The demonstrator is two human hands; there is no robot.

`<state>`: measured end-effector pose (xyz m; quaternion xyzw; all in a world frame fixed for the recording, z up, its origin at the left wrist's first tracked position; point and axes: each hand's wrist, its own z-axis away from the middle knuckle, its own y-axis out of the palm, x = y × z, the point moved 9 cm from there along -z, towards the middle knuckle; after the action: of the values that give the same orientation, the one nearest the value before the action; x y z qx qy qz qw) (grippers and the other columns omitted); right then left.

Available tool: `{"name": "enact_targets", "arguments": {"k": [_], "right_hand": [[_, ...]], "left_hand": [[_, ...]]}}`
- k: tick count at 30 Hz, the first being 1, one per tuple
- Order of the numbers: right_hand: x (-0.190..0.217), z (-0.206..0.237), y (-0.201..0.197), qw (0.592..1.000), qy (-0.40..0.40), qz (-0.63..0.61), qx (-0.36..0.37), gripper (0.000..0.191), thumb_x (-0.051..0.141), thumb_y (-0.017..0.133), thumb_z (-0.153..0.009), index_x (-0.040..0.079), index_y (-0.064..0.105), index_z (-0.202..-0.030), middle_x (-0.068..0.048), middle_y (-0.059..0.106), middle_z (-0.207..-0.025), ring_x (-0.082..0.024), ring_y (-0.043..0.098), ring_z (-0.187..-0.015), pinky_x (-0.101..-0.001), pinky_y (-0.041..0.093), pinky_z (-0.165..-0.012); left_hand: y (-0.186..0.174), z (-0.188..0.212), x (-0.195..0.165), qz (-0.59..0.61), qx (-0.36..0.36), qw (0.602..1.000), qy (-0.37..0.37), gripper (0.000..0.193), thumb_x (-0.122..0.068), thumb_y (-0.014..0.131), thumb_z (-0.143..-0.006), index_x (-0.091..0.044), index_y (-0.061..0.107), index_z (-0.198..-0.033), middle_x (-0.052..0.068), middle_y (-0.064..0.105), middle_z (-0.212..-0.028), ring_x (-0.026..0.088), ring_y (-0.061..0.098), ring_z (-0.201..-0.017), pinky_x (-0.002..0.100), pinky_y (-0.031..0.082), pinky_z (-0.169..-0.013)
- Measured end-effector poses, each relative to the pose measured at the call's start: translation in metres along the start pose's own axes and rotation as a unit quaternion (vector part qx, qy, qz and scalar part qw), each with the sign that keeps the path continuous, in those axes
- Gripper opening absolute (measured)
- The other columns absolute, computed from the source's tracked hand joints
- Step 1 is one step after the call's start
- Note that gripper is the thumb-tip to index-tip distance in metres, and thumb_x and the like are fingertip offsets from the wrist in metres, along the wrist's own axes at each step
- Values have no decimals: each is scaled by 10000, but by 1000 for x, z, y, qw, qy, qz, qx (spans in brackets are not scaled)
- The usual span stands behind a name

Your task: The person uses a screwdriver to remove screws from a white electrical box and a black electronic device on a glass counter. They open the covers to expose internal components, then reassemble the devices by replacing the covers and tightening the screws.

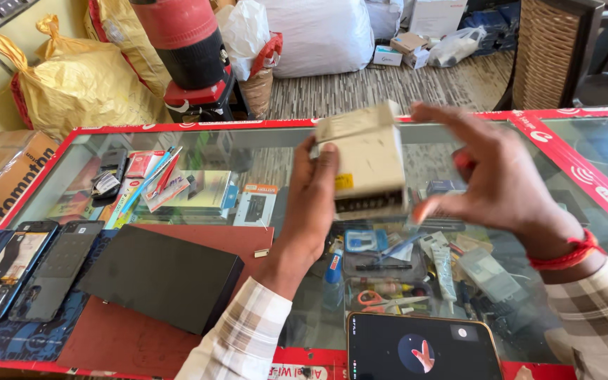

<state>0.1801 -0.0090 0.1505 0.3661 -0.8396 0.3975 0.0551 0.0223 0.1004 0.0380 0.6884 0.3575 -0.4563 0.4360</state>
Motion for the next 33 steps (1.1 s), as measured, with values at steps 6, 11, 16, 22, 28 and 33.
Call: {"name": "enact_targets", "arguments": {"k": [6,11,16,22,28,33], "right_hand": [[-5,10,34,991,44,107,74,1037,393,952,-593,117,518,-1493,-94,673,-1339,-230,670,-716,-368,565,-644],[2,8,16,996,3,86,12,729,234,899,-694,126,623,-1360,-69,678,-1345,-216,744,-896,-331,600,-695],[5,10,5,992,-28,116,-31,670,227,944,-649,111,671,-1250,-71,685,-1267,-185,660,-804,-315,544,-658],[-5,11,8,996,0,82,-24,621,218,966,-592,48,643,-1094,-48,707,-1252,-135,572,-682,-296,517,-614],[-17,20,12,993,29,109,-43,599,188,960,-610,37,578,-1047,-23,736,-1154,-138,592,-680,-296,536,-645],[-14,24,10,985,17,146,-85,620,219,980,-627,58,568,-1061,-25,732,-1098,-151,645,-747,-309,533,-672]], "left_hand": [[-5,2,-2,104,-20,993,-51,668,-298,639,-913,-124,357,-1493,145,627,-1273,239,662,-1114,420,610,-817],[18,10,-25,81,100,992,-5,1170,-479,875,-678,-32,245,-1557,242,532,-1382,323,607,-1259,456,599,-913],[27,17,-35,19,155,987,42,1548,-548,969,-528,-32,-11,-1609,245,407,-1539,338,474,-1436,441,444,-1179],[24,17,-39,-153,119,970,148,1479,-558,938,-591,61,87,-1631,267,403,-1566,362,470,-1478,464,389,-1244],[17,27,-52,-288,34,917,274,1468,-616,922,-637,67,118,-1657,274,333,-1611,382,403,-1542,484,377,-1285],[19,34,-59,-335,13,883,330,1396,-678,890,-650,39,179,-1614,245,381,-1529,364,429,-1483,495,399,-1286]]}}
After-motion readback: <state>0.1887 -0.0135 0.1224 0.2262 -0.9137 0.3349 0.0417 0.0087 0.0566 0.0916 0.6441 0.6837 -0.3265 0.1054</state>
